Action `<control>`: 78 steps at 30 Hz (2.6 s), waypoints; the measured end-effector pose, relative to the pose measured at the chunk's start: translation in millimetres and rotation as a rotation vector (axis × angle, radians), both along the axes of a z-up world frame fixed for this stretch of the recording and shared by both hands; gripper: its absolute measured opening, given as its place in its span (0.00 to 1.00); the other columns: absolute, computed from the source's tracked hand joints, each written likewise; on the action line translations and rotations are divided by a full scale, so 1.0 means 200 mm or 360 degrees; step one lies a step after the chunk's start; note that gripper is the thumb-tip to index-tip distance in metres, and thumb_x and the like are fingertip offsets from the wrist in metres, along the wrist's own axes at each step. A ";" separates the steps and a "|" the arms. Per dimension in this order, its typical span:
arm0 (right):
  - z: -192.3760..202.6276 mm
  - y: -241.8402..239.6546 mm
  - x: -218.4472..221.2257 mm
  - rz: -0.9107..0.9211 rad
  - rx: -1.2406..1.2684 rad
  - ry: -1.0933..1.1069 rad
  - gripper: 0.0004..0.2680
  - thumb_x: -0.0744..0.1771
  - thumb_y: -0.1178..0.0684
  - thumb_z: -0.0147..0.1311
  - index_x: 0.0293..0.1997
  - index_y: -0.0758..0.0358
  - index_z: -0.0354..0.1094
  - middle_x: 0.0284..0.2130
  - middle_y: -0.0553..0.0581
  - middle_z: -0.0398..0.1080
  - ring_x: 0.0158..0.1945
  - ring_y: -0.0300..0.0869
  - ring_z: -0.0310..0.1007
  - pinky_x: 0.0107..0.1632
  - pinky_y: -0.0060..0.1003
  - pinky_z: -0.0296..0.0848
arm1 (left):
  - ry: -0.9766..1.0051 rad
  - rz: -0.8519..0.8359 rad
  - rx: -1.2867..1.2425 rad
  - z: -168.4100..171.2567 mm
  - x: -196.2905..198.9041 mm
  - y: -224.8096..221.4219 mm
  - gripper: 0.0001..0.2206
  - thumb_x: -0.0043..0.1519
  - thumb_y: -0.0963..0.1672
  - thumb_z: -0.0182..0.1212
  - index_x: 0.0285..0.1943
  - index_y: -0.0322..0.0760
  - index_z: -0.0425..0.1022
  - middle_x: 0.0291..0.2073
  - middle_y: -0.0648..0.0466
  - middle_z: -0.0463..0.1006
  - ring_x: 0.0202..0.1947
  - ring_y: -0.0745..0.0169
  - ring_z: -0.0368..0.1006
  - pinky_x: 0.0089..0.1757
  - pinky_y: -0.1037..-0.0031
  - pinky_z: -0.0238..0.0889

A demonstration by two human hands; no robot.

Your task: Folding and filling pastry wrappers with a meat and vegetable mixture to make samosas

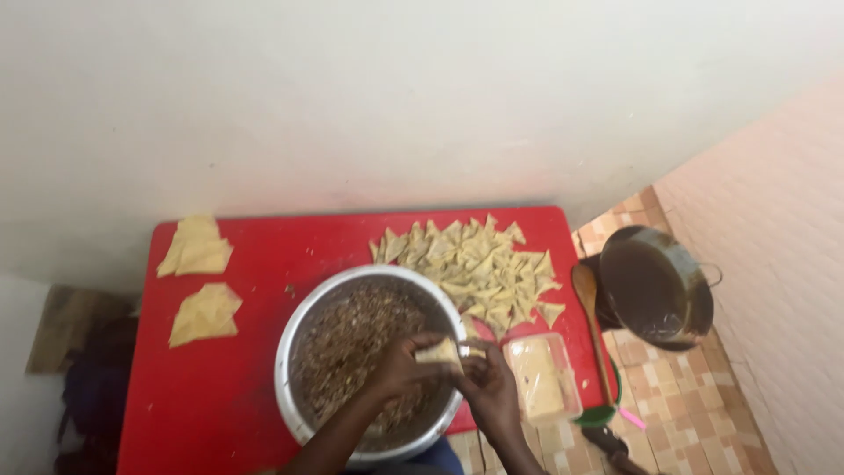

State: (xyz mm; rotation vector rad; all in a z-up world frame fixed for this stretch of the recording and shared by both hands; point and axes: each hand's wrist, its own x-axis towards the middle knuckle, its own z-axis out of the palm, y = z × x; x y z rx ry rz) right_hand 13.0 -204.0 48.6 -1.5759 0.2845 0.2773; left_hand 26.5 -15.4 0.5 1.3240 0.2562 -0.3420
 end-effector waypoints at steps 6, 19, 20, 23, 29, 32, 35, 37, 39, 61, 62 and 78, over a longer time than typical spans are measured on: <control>-0.18 -0.46 0.00 0.0068 -0.0671 -0.0090 0.21 0.64 0.54 0.73 0.66 0.49 0.75 0.49 0.52 0.90 0.44 0.38 0.84 0.47 0.33 0.82 | -0.0029 -0.0876 0.0430 -0.02 0.54 -0.27 0.16 0.61 0.44 0.81 0.57 0.37 0.89 0.47 0.45 0.91 0.35 0.58 0.85 0.37 0.73 0.79; -0.25 -0.71 0.06 0.0200 -0.0770 -0.0052 0.13 0.67 0.54 0.66 0.59 0.52 0.79 0.41 0.48 0.89 0.43 0.40 0.87 0.46 0.37 0.84 | -0.0796 -0.1042 0.1953 -0.69 1.53 -0.97 0.23 0.66 0.59 0.70 0.56 0.41 0.88 0.58 0.44 0.82 0.63 0.36 0.75 0.61 0.44 0.65; -0.31 -0.68 0.07 0.0315 -0.0871 -0.0090 0.12 0.68 0.50 0.64 0.58 0.51 0.79 0.41 0.48 0.88 0.44 0.40 0.87 0.46 0.38 0.84 | -0.0785 -0.1032 0.1824 -0.65 1.48 -0.94 0.21 0.67 0.57 0.69 0.60 0.44 0.86 0.65 0.45 0.77 0.71 0.36 0.67 0.64 0.39 0.60; -0.59 -0.62 0.08 0.0554 -0.1106 -0.0240 0.15 0.68 0.51 0.61 0.63 0.51 0.76 0.47 0.52 0.85 0.51 0.47 0.84 0.51 0.46 0.83 | -0.0886 -0.0832 0.1550 -0.58 1.28 -0.80 0.23 0.65 0.55 0.69 0.66 0.46 0.84 0.72 0.45 0.75 0.78 0.35 0.62 0.66 0.36 0.57; -1.15 -0.68 0.17 0.1232 -0.1729 -0.0678 0.26 0.64 0.57 0.67 0.73 0.52 0.69 0.54 0.58 0.77 0.61 0.57 0.76 0.60 0.52 0.79 | -0.1053 -0.0035 0.0969 -0.12 0.59 -0.18 0.15 0.65 0.46 0.73 0.59 0.39 0.86 0.53 0.41 0.85 0.59 0.31 0.81 0.59 0.46 0.71; -1.14 -0.68 0.27 0.1219 -0.1668 -0.0542 0.22 0.67 0.54 0.62 0.72 0.49 0.70 0.48 0.63 0.79 0.55 0.64 0.80 0.56 0.58 0.79 | -0.0826 0.0212 0.0817 0.06 0.22 0.12 0.13 0.68 0.45 0.72 0.57 0.34 0.86 0.48 0.38 0.87 0.54 0.29 0.84 0.54 0.46 0.76; -1.10 -0.67 0.31 0.1178 -0.1635 -0.0438 0.19 0.70 0.52 0.57 0.73 0.47 0.69 0.41 0.70 0.82 0.46 0.70 0.85 0.50 0.65 0.81 | -0.0571 0.0410 0.0677 0.04 -0.15 0.32 0.11 0.70 0.43 0.72 0.59 0.35 0.89 0.47 0.39 0.89 0.52 0.28 0.85 0.52 0.44 0.81; -1.03 -0.63 0.38 0.1193 -0.1694 -0.0516 0.19 0.70 0.52 0.55 0.73 0.48 0.68 0.39 0.71 0.83 0.43 0.70 0.86 0.48 0.65 0.82 | -0.0490 0.0469 0.0684 0.02 -0.30 0.41 0.11 0.72 0.43 0.69 0.61 0.37 0.90 0.47 0.40 0.89 0.52 0.28 0.86 0.52 0.42 0.82; -0.87 -0.56 0.42 0.1322 -0.1610 -0.0388 0.30 0.64 0.49 0.69 0.77 0.45 0.63 0.49 0.59 0.82 0.56 0.57 0.83 0.55 0.54 0.83 | -0.0266 0.0456 0.0630 0.03 -0.41 0.46 0.10 0.70 0.43 0.70 0.54 0.32 0.91 0.41 0.34 0.89 0.47 0.28 0.89 0.46 0.45 0.85; -0.04 -0.03 0.28 0.0404 -0.1295 -0.1026 0.09 0.67 0.56 0.65 0.52 0.48 0.83 0.39 0.59 0.85 0.44 0.58 0.86 0.47 0.53 0.83 | -0.0076 -0.0188 -0.0672 0.06 -0.24 0.26 0.38 0.75 0.45 0.70 0.87 0.19 0.53 0.81 0.20 0.59 0.81 0.17 0.55 0.74 0.35 0.54; 0.06 0.04 0.21 0.0320 -0.0901 -0.0804 0.09 0.67 0.58 0.68 0.52 0.53 0.84 0.40 0.60 0.88 0.45 0.55 0.89 0.51 0.50 0.84 | -0.0041 -0.0103 -0.0797 0.00 -0.23 0.24 0.38 0.73 0.45 0.72 0.88 0.26 0.54 0.77 0.28 0.66 0.75 0.28 0.65 0.70 0.43 0.64; 0.06 0.33 0.12 0.0549 0.0109 0.0092 0.12 0.69 0.65 0.66 0.59 0.64 0.82 0.48 0.67 0.89 0.45 0.51 0.92 0.48 0.45 0.91 | 0.0434 0.0555 -0.1021 0.06 -0.26 0.33 0.21 0.61 0.37 0.74 0.63 0.28 0.76 0.57 0.31 0.87 0.49 0.36 0.86 0.50 0.52 0.83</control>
